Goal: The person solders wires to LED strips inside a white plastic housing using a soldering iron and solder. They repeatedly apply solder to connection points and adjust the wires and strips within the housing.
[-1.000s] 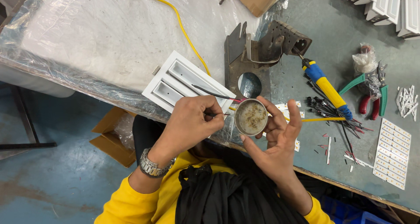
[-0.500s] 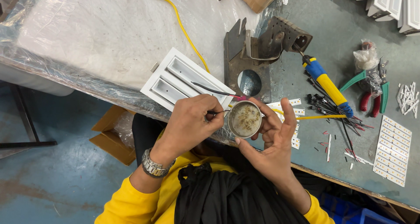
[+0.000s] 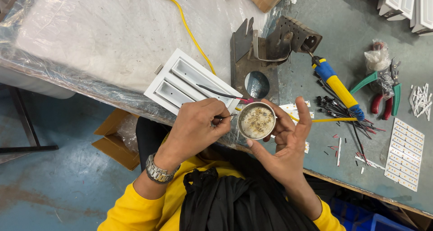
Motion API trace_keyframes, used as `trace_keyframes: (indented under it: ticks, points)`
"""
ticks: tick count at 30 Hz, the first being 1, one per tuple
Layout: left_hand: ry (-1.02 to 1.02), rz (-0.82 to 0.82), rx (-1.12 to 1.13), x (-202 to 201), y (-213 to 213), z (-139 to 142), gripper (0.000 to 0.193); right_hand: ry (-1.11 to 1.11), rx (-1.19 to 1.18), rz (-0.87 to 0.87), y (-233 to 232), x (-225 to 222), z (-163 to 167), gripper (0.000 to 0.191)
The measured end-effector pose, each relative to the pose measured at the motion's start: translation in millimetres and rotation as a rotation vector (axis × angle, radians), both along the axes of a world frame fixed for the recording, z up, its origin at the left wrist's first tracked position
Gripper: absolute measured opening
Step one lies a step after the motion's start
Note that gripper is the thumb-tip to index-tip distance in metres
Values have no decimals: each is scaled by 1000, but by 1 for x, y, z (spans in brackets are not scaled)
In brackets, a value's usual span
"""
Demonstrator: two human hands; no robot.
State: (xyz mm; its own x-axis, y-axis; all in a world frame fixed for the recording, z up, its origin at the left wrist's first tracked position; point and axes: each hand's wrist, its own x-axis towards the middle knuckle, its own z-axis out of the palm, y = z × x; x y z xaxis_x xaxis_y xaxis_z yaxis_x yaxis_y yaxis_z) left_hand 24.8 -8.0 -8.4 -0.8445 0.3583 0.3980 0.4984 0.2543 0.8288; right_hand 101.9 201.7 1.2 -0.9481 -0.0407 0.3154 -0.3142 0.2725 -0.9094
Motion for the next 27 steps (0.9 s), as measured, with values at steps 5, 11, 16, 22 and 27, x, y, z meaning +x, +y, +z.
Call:
trace_keyframes:
  ticks: [5, 11, 16, 22, 27]
  points:
    - [-24, 7, 25, 0, 0, 0, 9, 11, 17, -27, 5, 1, -2, 114]
    - [-252, -9, 107, 1, 0, 1, 12, 60, 113, -33, 13, 1, -10, 115]
    - [-369, -2, 43, -3, -3, 4, 16, 53, 169, 22, 14, 2, -17, 115]
    - [-319, 16, 43, -3, -1, 1, 17, 57, 142, 75, 10, 4, -19, 115]
    - [-257, 24, 54, -2, 1, -1, 18, 46, 107, 106, 9, 4, -15, 116]
